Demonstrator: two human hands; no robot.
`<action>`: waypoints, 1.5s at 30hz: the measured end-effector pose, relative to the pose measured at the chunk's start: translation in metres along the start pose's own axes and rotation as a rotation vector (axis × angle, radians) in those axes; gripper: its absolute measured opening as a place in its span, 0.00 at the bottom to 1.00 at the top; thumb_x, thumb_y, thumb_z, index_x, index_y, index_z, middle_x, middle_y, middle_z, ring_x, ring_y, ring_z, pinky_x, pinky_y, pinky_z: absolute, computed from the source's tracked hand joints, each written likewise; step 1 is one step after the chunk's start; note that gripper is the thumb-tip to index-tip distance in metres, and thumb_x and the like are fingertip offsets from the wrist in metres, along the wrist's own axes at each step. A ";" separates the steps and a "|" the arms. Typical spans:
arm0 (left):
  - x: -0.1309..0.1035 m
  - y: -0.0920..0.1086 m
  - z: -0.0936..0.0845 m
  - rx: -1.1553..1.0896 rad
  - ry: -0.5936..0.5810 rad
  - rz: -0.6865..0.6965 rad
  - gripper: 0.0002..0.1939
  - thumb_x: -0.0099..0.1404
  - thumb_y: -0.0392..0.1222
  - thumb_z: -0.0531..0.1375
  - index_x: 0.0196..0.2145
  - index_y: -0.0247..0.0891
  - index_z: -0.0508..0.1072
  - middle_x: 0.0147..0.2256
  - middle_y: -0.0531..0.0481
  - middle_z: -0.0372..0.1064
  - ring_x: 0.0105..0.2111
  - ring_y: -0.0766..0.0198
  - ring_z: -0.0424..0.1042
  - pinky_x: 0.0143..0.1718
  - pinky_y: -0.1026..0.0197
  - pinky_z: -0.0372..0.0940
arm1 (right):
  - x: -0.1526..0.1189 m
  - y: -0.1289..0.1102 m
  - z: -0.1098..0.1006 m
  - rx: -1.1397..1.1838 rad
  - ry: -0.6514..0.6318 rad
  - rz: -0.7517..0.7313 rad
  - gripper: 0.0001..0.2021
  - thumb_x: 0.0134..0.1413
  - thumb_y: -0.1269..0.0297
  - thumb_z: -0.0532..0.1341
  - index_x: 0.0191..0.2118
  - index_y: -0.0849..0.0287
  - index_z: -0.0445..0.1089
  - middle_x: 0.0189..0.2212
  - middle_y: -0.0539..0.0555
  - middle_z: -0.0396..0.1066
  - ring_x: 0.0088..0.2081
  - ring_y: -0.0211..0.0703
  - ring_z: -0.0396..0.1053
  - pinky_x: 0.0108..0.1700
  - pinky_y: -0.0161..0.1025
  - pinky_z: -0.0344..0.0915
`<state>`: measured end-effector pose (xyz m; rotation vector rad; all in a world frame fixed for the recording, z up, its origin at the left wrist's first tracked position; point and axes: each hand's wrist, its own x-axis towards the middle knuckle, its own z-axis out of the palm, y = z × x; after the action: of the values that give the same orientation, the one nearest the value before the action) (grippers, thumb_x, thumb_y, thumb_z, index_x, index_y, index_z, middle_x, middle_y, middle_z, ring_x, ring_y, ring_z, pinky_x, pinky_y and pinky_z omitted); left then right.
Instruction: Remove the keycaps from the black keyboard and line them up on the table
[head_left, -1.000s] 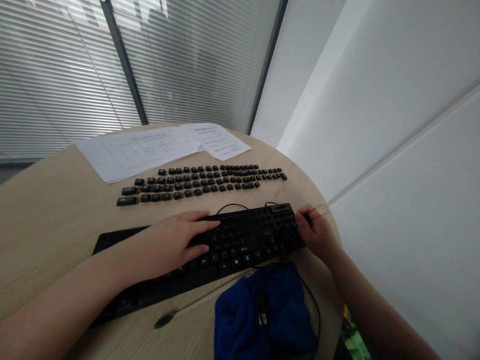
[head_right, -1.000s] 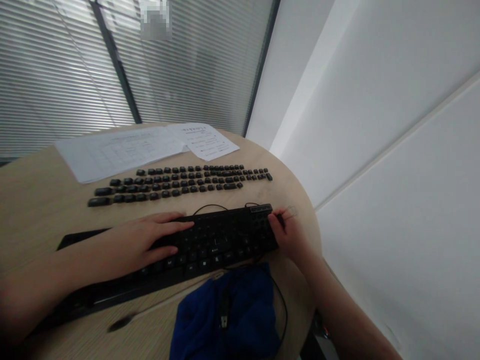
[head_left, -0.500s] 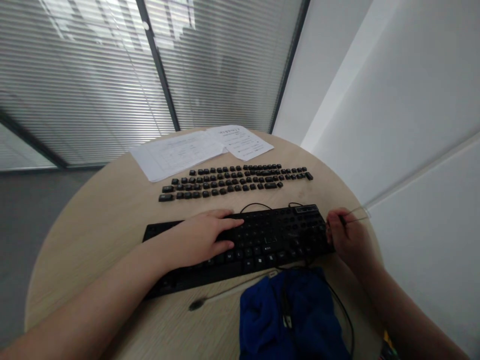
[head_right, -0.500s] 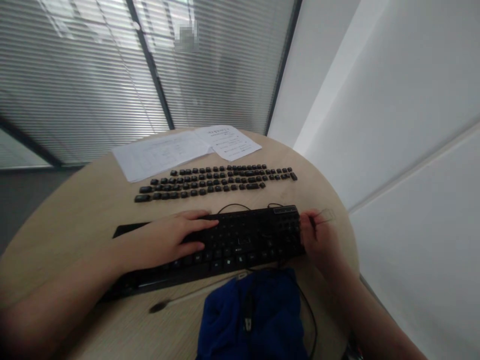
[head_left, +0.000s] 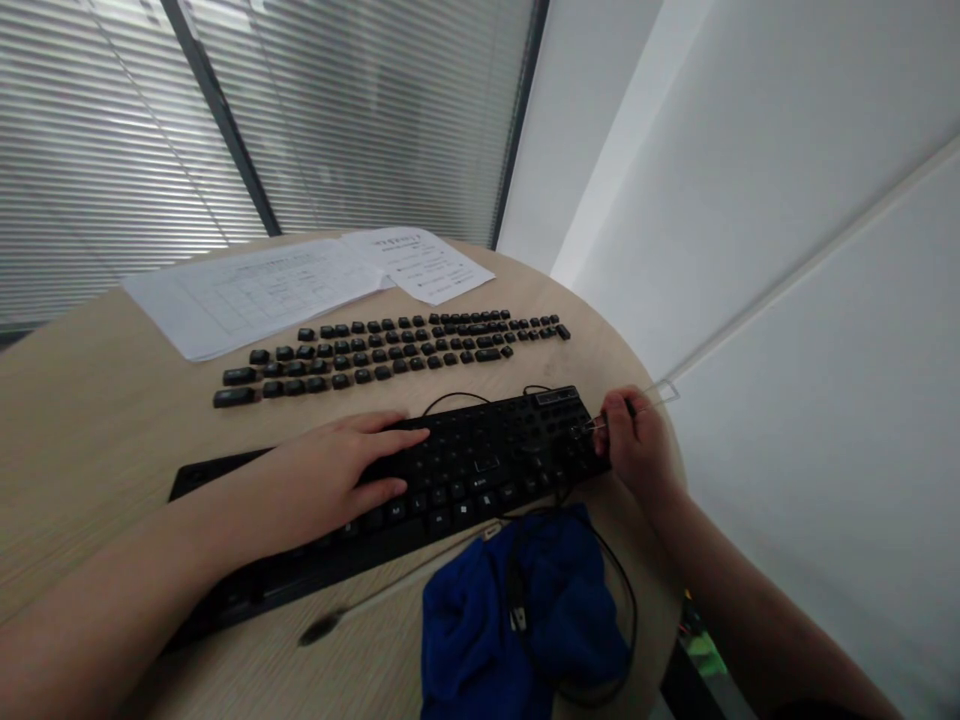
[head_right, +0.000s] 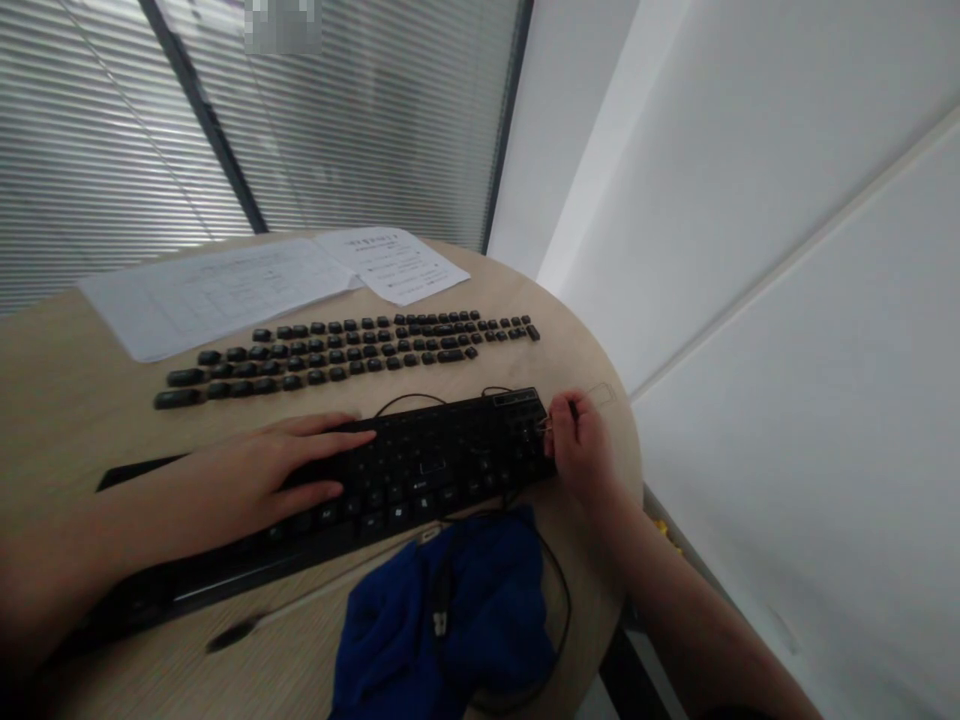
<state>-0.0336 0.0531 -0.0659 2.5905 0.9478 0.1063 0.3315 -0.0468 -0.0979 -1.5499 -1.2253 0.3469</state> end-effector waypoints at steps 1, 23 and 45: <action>0.000 0.000 0.000 0.002 -0.004 0.000 0.30 0.71 0.57 0.58 0.67 0.51 0.72 0.69 0.42 0.65 0.63 0.40 0.71 0.66 0.39 0.64 | 0.000 -0.002 0.000 0.013 0.010 0.004 0.19 0.69 0.42 0.54 0.33 0.51 0.60 0.17 0.43 0.63 0.15 0.37 0.63 0.17 0.33 0.57; 0.001 0.005 -0.003 -0.020 0.005 -0.005 0.29 0.70 0.56 0.59 0.65 0.49 0.74 0.67 0.42 0.67 0.63 0.42 0.72 0.66 0.41 0.64 | -0.001 -0.006 -0.012 -0.250 -0.200 -0.150 0.12 0.69 0.52 0.56 0.36 0.53 0.65 0.17 0.46 0.68 0.19 0.42 0.67 0.25 0.38 0.63; 0.006 0.006 -0.002 -0.015 -0.021 -0.033 0.30 0.68 0.54 0.60 0.65 0.47 0.74 0.67 0.39 0.67 0.65 0.40 0.70 0.67 0.39 0.63 | -0.006 0.006 -0.001 -0.034 0.043 -0.061 0.19 0.69 0.44 0.57 0.33 0.53 0.63 0.16 0.44 0.67 0.17 0.39 0.67 0.21 0.34 0.63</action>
<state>-0.0261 0.0532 -0.0620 2.5557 0.9782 0.0768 0.3323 -0.0516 -0.1050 -1.5382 -1.2477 0.2533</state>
